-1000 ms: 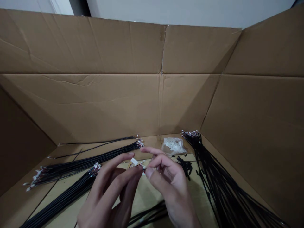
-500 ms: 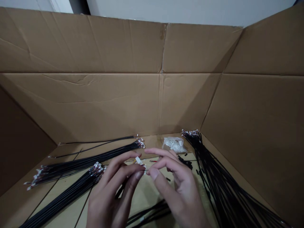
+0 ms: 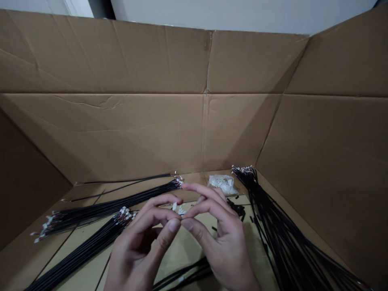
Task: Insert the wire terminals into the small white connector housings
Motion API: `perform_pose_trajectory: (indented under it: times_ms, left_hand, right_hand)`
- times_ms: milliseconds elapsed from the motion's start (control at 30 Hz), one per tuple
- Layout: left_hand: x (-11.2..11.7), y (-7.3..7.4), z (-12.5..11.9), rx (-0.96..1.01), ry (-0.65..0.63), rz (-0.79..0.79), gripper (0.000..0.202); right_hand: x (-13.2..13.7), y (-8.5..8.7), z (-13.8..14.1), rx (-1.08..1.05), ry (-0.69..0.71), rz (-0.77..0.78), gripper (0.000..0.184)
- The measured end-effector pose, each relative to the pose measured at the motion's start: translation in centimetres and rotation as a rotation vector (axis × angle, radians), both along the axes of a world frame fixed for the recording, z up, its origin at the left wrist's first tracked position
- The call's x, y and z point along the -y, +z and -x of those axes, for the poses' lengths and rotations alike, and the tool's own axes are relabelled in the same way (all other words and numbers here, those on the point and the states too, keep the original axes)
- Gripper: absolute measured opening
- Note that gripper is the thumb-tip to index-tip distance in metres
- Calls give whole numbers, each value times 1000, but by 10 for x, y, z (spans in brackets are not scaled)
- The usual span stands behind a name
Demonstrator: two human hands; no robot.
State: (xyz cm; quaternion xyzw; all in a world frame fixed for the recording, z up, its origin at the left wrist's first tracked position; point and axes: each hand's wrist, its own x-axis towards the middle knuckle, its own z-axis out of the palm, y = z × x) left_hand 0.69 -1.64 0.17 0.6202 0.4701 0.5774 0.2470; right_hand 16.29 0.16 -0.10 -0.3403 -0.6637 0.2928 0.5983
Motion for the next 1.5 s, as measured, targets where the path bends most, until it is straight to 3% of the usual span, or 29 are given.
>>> perform_pose_trajectory:
  times_ms: [200,300,400,500,600,767,967,1233,1367,1500]
  left_hand:
    - [0,-3,-2,105,63,25,20]
    - [1,-3,-3,132,58,38,19]
    - [1,-3,-5,93,63,23,17]
    - [-1,-5,-4,-41,90,-61,15]
    - [-3,-7,0,-240,122,-194,13]
    - [-2,-5,4,-476,122,-286,12]
    - [-1,-5,-3,-422,198,-220,21]
    - [2,-5,-2,-366,186,-161,22]
    - [3,3,2,-385,90,-137,16]
    - [3,5,-2,-488,-35,-229,12]
  right_hand:
    - [3,-8,24,-143,-19,39,11]
    - [3,-16,31,-124,-160,-102,16]
    - [1,-23,28,25,-318,-313,26]
    - [-2,-26,18,238,-364,-481,35]
    - [-6,-23,9,292,-398,-541,29]
    - [-14,-16,3,149,-261,-351,16]
    - [-19,-9,-8,119,45,-167,12]
    - [-4,-2,-6,194,54,-75,16]
    - [-4,3,-9,26,157,170,11]
    - [-6,5,-12,-27,132,326,15]
